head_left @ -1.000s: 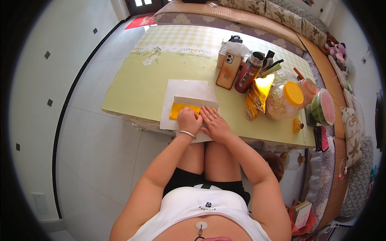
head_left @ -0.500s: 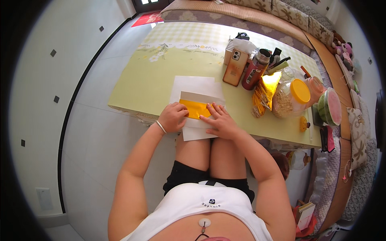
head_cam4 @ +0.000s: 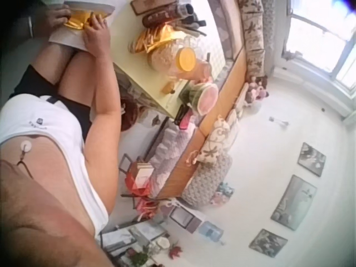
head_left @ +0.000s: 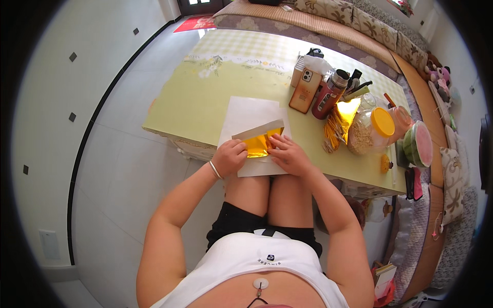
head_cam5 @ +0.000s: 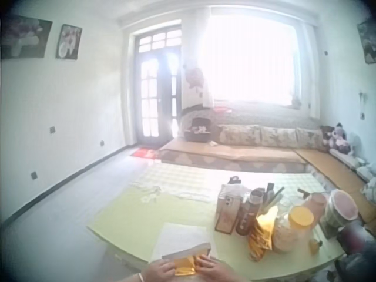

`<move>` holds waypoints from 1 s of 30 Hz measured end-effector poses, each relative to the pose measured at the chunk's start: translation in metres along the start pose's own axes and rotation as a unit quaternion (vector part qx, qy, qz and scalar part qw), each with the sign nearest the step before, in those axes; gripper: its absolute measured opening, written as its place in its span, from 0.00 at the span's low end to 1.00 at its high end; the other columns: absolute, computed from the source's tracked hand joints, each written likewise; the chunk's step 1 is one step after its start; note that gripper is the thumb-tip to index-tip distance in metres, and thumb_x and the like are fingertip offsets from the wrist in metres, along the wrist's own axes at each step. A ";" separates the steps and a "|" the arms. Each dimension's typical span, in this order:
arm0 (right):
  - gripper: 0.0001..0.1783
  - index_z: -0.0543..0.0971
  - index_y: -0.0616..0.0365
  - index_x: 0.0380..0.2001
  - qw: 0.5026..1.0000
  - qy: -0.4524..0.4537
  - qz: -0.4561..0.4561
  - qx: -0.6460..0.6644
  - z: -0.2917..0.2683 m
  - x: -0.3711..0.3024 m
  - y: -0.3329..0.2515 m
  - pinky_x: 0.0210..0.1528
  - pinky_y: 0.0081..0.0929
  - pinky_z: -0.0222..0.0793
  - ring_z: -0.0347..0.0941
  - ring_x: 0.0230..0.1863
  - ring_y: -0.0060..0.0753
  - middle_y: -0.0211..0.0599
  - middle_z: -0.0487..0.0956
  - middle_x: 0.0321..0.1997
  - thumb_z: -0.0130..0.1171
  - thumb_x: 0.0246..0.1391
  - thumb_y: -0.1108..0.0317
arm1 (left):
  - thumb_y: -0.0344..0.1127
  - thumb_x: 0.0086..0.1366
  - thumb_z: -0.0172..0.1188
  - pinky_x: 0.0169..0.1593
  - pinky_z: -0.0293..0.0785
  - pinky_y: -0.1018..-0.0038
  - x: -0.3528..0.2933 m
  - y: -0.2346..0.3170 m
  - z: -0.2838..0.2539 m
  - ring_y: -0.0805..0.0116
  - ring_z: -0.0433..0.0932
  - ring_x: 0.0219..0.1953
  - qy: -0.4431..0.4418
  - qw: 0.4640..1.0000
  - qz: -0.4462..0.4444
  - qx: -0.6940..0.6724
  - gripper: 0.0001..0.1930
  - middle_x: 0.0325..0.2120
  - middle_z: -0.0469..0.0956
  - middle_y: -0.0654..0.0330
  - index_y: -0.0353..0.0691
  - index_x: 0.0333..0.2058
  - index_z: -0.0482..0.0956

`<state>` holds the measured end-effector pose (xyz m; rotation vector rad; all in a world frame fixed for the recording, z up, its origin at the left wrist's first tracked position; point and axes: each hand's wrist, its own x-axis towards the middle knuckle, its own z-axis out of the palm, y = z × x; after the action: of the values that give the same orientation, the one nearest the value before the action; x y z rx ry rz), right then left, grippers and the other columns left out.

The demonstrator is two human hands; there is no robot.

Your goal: The person sits on the floor and folds a sheet of white paper with a gold foil center into a smaller rectangular packet. They repeatedly fold the edges and crease the paper by hand to create a neat, compact shape.

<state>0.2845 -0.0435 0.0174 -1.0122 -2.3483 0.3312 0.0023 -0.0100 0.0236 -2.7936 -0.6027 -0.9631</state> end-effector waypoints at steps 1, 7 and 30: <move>0.17 0.82 0.54 0.45 1.000 0.018 0.000 0.017 0.004 0.002 -0.004 0.69 0.46 0.61 0.66 0.67 0.55 0.45 0.76 0.61 0.68 0.51 0.64 | 0.26 0.50 0.61 0.45 0.76 0.64 0.001 0.006 0.002 0.56 0.79 0.39 0.015 1.000 -0.019 -0.017 0.08 0.34 0.79 0.56 0.38 0.32 0.77; 0.12 0.80 0.58 0.34 0.986 0.119 0.118 0.017 0.027 0.019 -0.046 0.62 0.43 0.68 0.72 0.59 0.54 0.45 0.79 0.51 0.69 0.48 0.66 | 0.28 0.49 0.66 0.45 0.75 0.62 -0.003 0.013 0.009 0.53 0.78 0.36 0.050 0.970 -0.187 -0.145 0.10 0.33 0.80 0.56 0.37 0.32 0.79; 0.08 0.79 0.57 0.27 0.947 0.205 0.232 -0.089 0.057 0.041 -0.062 0.47 0.40 0.73 0.72 0.46 0.48 0.37 0.79 0.42 0.70 0.44 0.69 | 0.38 0.55 0.69 0.46 0.69 0.60 -0.003 -0.003 0.029 0.53 0.72 0.39 0.037 0.923 -0.382 -0.040 0.11 0.30 0.75 0.56 0.40 0.22 0.78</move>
<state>0.1915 -0.0567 0.0132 -1.5572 -1.7736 0.0677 0.0154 -0.0013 -0.0008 -2.5657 -1.7441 -1.2045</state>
